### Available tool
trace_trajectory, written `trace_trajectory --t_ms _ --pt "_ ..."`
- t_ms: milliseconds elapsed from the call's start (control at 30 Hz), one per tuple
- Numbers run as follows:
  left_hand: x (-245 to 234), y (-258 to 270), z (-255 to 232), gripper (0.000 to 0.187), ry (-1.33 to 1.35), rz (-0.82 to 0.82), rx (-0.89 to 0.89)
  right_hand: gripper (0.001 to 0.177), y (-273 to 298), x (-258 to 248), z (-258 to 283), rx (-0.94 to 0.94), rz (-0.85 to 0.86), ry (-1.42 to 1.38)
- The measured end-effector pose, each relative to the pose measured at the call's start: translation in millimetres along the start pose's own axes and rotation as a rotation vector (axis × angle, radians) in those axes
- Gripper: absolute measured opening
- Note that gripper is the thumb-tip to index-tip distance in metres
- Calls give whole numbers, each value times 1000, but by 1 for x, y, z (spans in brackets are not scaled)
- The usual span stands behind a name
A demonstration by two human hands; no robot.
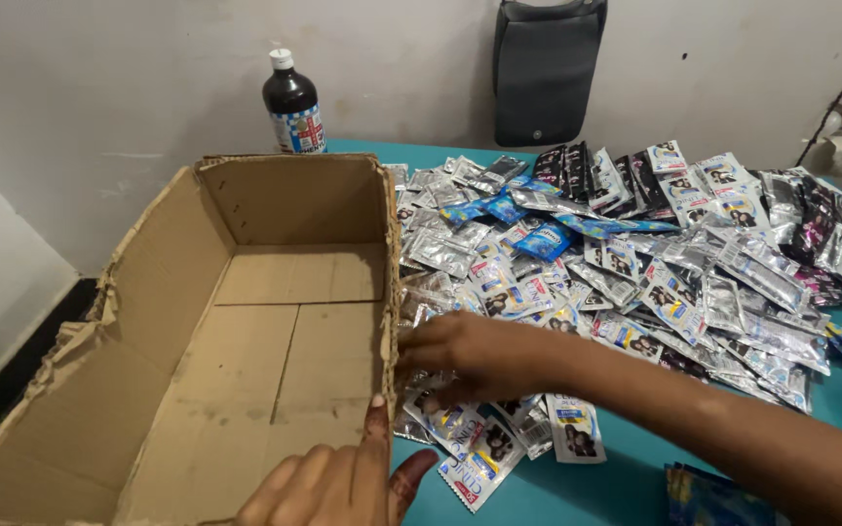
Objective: The person sorts a large pile of small foil packets on a teal table, separating them into stacks by brand. They then place the sorted packets into a cardboard box one by one.
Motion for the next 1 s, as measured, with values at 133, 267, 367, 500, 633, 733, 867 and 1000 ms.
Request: trace_trajectory --t_ms 133,267,367,500,633,733,867,1000 --pt "-16 -26 13 48 65 -11 8 59 -4 4 11 29 122 91" --pt "-23 -50 34 35 60 -4 -26 53 1 -6 2 136 195 154" --pt "-27 -53 33 31 89 -36 -49 39 8 -19 0 193 198 144" --pt "-35 -38 35 19 250 -238 8 28 20 -42 3 262 114 174" --pt "-22 20 39 15 195 -259 17 25 40 -47 12 330 117 214" --pt "10 46 30 14 235 -130 218 30 52 -48 27 282 33 101" --pt "12 25 -23 18 462 -180 319 43 71 -59 31 364 -18 -4" --pt "30 -19 -57 31 933 285 142 36 105 -80 49 406 -144 66"
Point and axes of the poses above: each hand's wrist, its own y-axis away from the middle knuckle, its own x-axis out of the palm, z = x × y, the point moved 7 cm from there along -y, towards the middle knuckle, and after that the axes turned 8 degrees about -x, right-handed, at the moved point
